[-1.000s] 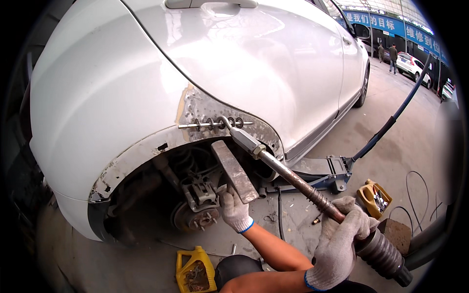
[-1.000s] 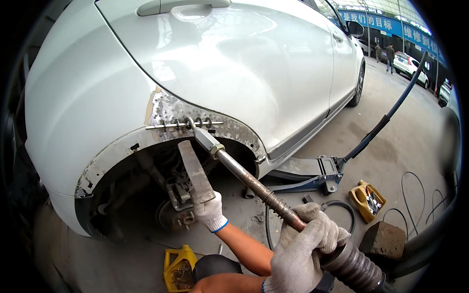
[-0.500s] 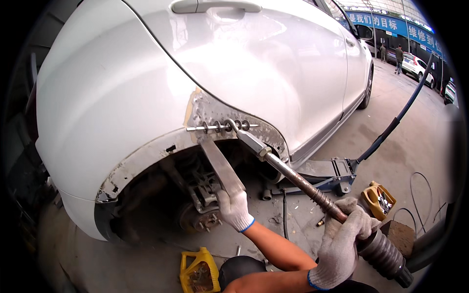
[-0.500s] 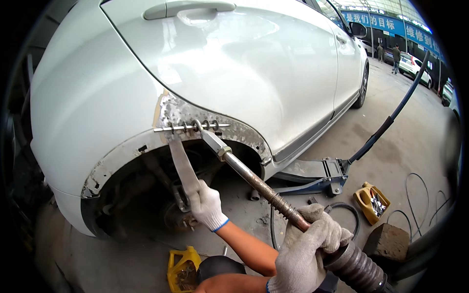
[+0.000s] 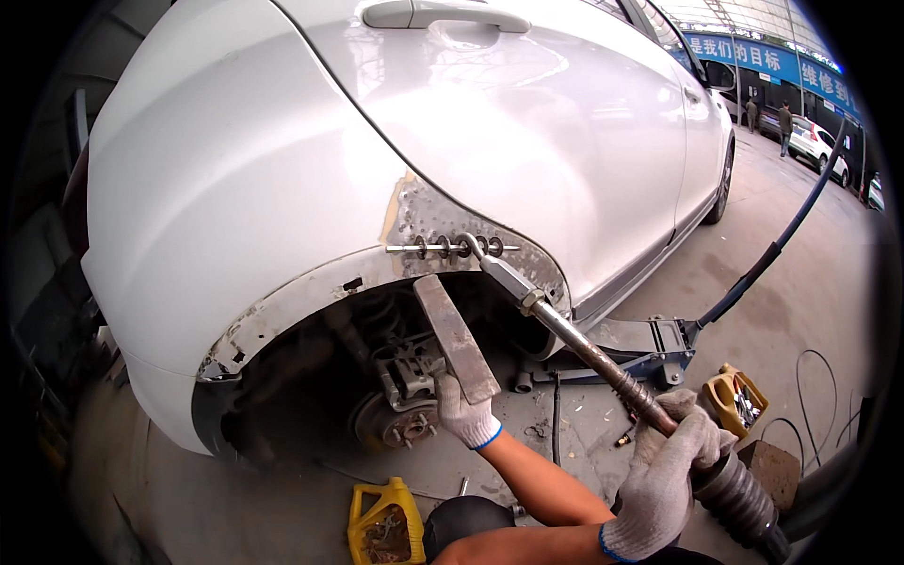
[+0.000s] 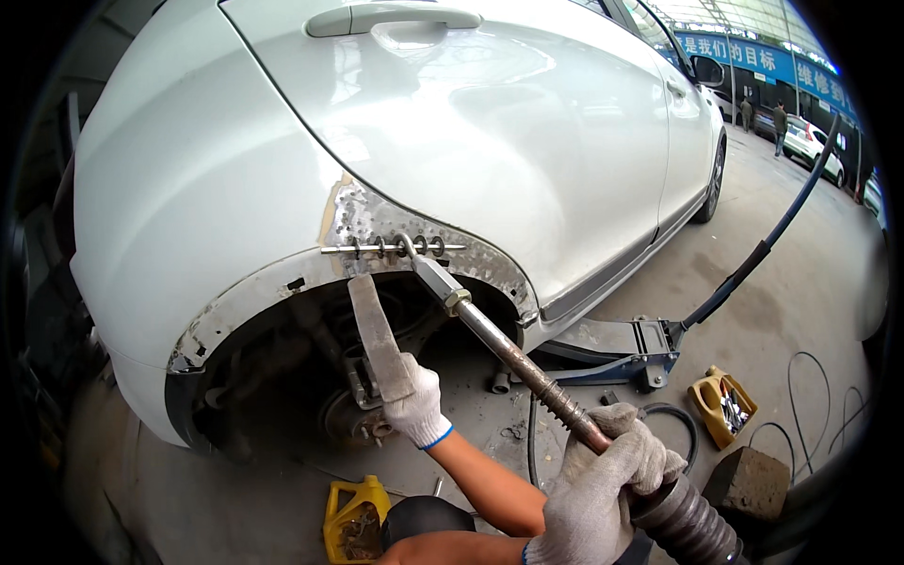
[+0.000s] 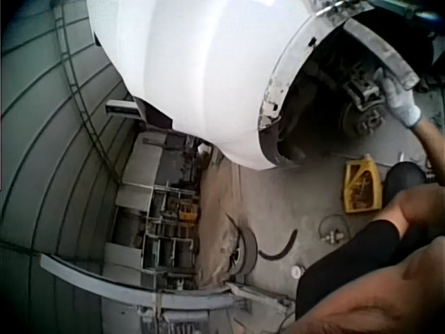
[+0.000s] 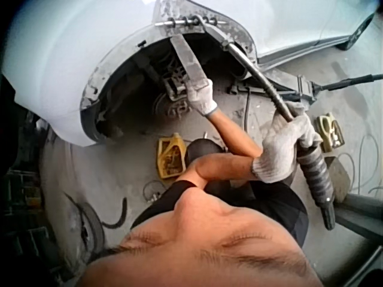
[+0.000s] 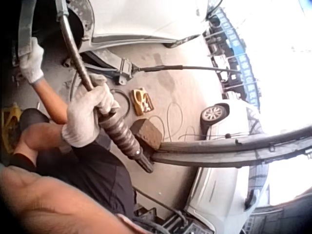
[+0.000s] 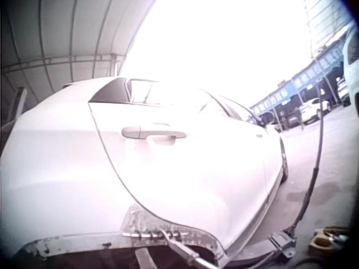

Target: The person uses a pneumatic dent puller and a hammer to repair a dent on the rear wheel arch of a white car. They repeatedly attach the puller to the damaged area, pull to straighten the metal, and then hammer the surface to smooth it out.

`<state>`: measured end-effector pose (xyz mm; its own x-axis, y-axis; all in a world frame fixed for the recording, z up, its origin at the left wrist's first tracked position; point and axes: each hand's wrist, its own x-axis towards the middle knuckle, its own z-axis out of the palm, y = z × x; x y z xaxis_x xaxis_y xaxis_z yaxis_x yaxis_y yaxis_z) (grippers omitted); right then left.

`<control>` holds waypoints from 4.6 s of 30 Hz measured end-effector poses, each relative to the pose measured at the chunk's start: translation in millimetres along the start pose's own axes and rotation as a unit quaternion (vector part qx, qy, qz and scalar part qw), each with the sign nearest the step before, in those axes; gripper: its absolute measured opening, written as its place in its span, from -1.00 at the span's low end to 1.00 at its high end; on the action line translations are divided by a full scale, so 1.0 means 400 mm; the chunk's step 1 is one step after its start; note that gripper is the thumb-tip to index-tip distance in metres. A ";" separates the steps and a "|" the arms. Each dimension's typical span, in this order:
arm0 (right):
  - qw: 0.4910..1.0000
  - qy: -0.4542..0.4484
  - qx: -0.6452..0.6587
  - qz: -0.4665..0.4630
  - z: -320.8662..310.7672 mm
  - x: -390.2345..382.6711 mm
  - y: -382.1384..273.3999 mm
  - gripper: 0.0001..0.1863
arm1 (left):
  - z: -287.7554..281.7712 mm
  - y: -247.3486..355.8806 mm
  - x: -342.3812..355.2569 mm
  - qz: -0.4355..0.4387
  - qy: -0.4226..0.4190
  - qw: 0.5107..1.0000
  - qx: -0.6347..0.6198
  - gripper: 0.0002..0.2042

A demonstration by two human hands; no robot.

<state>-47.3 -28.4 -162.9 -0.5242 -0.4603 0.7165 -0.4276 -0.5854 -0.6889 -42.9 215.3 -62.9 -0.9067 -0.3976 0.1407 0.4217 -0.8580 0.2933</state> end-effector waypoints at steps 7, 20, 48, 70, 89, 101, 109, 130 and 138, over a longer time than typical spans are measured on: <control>0.999 -0.001 0.037 0.017 -0.005 -0.008 0.037 -0.74 | 0.027 0.019 0.019 -0.002 0.019 1.000 0.004 -0.96; 0.996 -0.006 0.075 0.054 -0.025 -0.049 0.079 -0.69 | 0.051 0.011 -0.058 0.054 0.035 0.996 -0.067 -0.85; 0.994 0.094 0.029 0.054 -0.088 -0.052 0.095 -0.59 | 0.036 -0.001 -0.053 0.068 0.023 0.994 -0.086 -0.81; 0.983 -0.071 -0.127 0.115 -0.179 -0.180 0.123 -0.54 | 0.036 0.040 -0.008 0.009 0.018 1.000 0.019 -0.92; 0.850 -0.297 -0.224 0.373 -0.475 -0.359 -0.064 -0.55 | 0.079 0.018 -0.017 0.044 0.020 0.997 -0.058 -0.87; 0.703 -0.333 -0.247 0.577 -0.702 -0.257 -0.516 -0.51 | 0.122 0.066 0.043 -0.054 0.142 0.984 -0.090 -0.70; 0.558 -0.349 -0.237 0.715 -0.873 -0.034 -0.956 -0.46 | 0.195 0.102 0.046 -0.092 0.160 0.974 -0.133 -0.69; 0.574 -0.317 -0.252 0.711 -0.837 0.080 -1.116 -0.54 | 0.286 0.100 0.007 -0.163 0.337 0.927 -0.036 -0.74; 0.560 -0.323 -0.270 0.714 -0.834 0.088 -1.117 -0.55 | 0.372 0.024 0.028 -0.054 0.523 0.843 0.118 -0.77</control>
<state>-120.5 439.5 133.5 -0.3149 -0.4497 -0.8358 -0.1641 0.8932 -0.4187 -48.3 250.9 82.2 -0.3960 -0.4962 -0.7727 0.2131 -0.8681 0.4483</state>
